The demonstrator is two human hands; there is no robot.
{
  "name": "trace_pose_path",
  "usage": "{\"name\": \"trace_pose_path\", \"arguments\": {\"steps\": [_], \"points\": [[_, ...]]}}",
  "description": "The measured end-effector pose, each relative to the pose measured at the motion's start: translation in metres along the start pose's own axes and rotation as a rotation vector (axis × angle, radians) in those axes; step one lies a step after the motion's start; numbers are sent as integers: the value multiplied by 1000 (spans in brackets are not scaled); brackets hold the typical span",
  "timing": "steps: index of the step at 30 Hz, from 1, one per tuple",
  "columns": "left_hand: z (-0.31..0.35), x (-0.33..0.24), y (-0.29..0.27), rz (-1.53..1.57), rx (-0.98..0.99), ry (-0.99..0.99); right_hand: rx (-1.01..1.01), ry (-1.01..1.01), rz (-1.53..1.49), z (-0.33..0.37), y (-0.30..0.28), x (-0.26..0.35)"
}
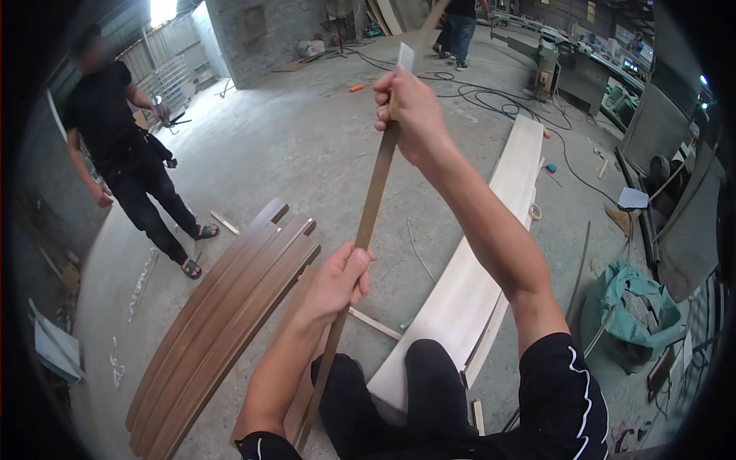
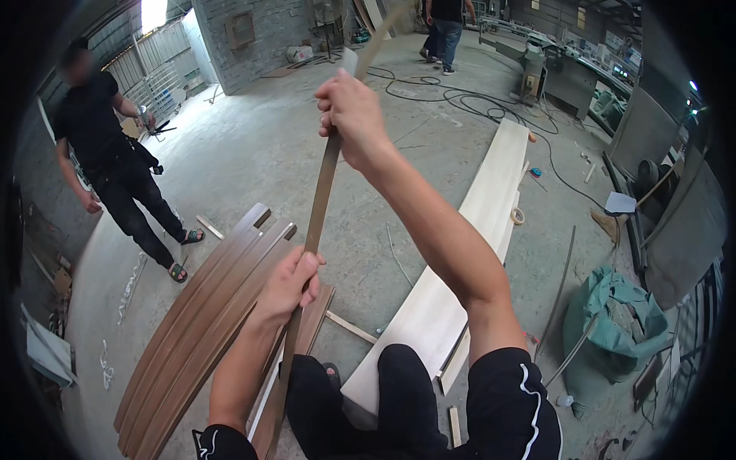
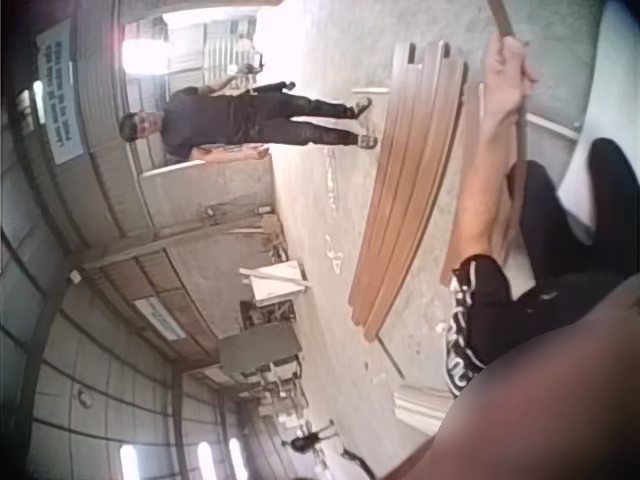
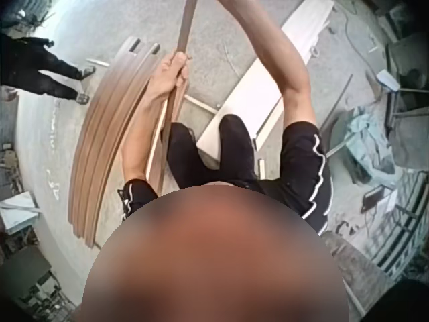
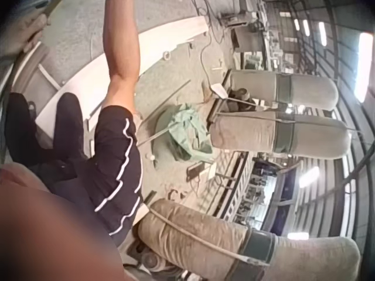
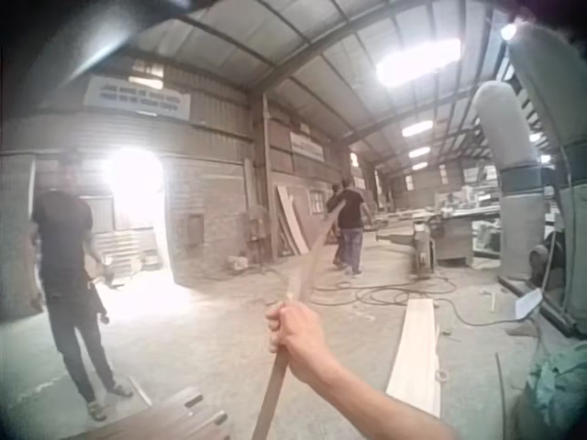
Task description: Applying sealant and rubber strips to wooden door or furniture panels on a factory floor.
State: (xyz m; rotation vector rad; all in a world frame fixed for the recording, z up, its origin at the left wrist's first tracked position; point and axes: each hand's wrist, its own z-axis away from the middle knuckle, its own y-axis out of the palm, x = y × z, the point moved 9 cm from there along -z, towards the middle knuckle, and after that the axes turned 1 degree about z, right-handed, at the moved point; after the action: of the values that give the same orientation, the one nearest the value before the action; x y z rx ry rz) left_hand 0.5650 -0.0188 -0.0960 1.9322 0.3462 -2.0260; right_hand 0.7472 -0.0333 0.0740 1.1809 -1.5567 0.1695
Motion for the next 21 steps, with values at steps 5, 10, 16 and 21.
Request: {"name": "trace_pose_path", "arguments": {"steps": [5,10,16,21], "points": [[-38,27,4,134,76,-70,63,-315,309,1,26,12],[-61,88,6,121,39,-271,197,-669,647,26,74,13],[-41,139,9,104,14,-447,464,-563,812,44,111,-3],[-6,129,-48,-28,-118,-414,703,-483,850,74,108,-33]]}}
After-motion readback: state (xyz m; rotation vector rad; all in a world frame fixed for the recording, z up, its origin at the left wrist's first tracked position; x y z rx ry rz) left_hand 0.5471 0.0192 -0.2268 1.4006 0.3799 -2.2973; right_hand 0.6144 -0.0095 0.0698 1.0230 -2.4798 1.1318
